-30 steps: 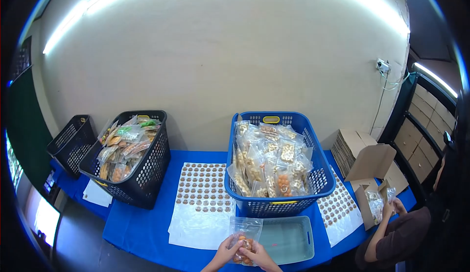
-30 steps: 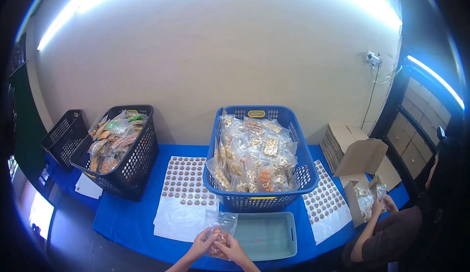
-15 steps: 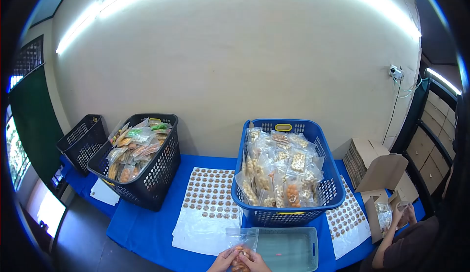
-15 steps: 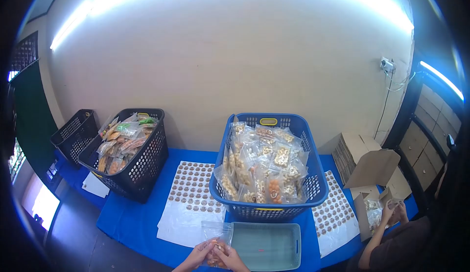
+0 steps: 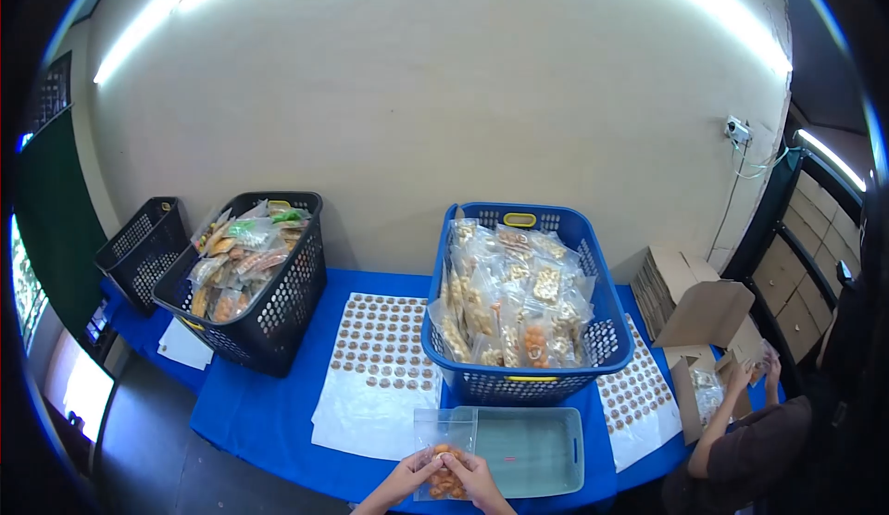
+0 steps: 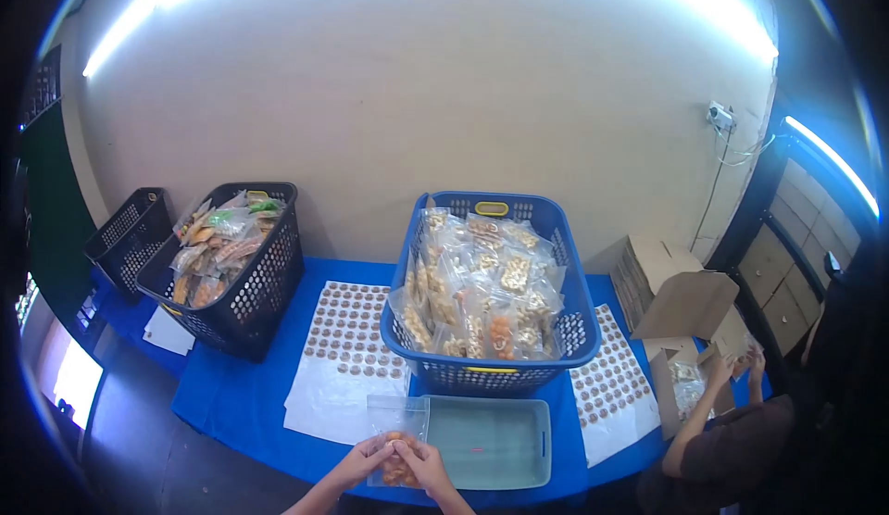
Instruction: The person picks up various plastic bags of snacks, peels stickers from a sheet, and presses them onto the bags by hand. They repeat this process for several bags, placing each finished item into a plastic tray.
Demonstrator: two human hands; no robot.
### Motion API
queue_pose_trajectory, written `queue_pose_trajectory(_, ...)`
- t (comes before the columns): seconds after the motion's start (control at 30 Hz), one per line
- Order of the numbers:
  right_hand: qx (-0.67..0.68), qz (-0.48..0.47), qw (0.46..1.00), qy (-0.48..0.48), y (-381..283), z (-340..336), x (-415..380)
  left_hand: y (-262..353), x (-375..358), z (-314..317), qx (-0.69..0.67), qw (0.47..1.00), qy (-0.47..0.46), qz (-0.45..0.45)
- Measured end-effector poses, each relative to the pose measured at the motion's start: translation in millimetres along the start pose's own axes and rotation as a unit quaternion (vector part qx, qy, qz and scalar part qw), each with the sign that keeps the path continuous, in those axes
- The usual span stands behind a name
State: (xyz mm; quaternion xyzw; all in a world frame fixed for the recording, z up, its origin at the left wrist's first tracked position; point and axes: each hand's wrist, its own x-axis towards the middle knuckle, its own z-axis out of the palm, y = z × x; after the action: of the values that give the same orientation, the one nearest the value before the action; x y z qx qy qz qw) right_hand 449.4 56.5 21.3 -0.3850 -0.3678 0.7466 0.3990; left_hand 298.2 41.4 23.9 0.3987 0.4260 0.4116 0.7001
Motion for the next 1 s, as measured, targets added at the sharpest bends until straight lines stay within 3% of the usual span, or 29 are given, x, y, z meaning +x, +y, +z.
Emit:
queue_pose_trajectory(0.13, 0.006, -0.047, 0.998, 0.042, 0, -3, -9, -2, 2, 13, -0.043, 0.999, -0.021, -0.011)
queue_pose_trajectory(0.23, 0.038, -0.041, 0.997, 0.055, 4, -12, -10, -8, 9, 16, 0.024, 0.999, -0.025, -0.011)
queue_pose_trajectory(0.37, 0.011, -0.018, 0.996, 0.081, 17, -17, -7, -14, 24, 15, 0.034, 0.997, 0.050, 0.049)
queue_pose_trajectory(0.47, -0.038, -0.103, 0.990, 0.088, 12, -2, -12, 13, 27, 15, 0.014, 0.994, 0.074, 0.085)
queue_pose_trajectory(0.73, -0.109, -0.197, 0.965, 0.137, 21, 16, -14, 40, 32, 20, 0.031, 0.977, 0.121, 0.175)
queue_pose_trajectory(0.83, -0.052, -0.208, 0.974, 0.071, 15, 19, -14, 42, 35, 16, -0.024, 0.971, 0.145, 0.188)
queue_pose_trajectory(0.97, -0.182, -0.222, 0.956, 0.065, -9, 6, -23, 52, 39, 15, -0.016, 0.966, 0.154, 0.206)
queue_pose_trajectory(1.0, -0.202, -0.232, 0.950, 0.062, -13, -8, -21, 58, 39, 15, 0.095, 0.955, 0.150, 0.239)
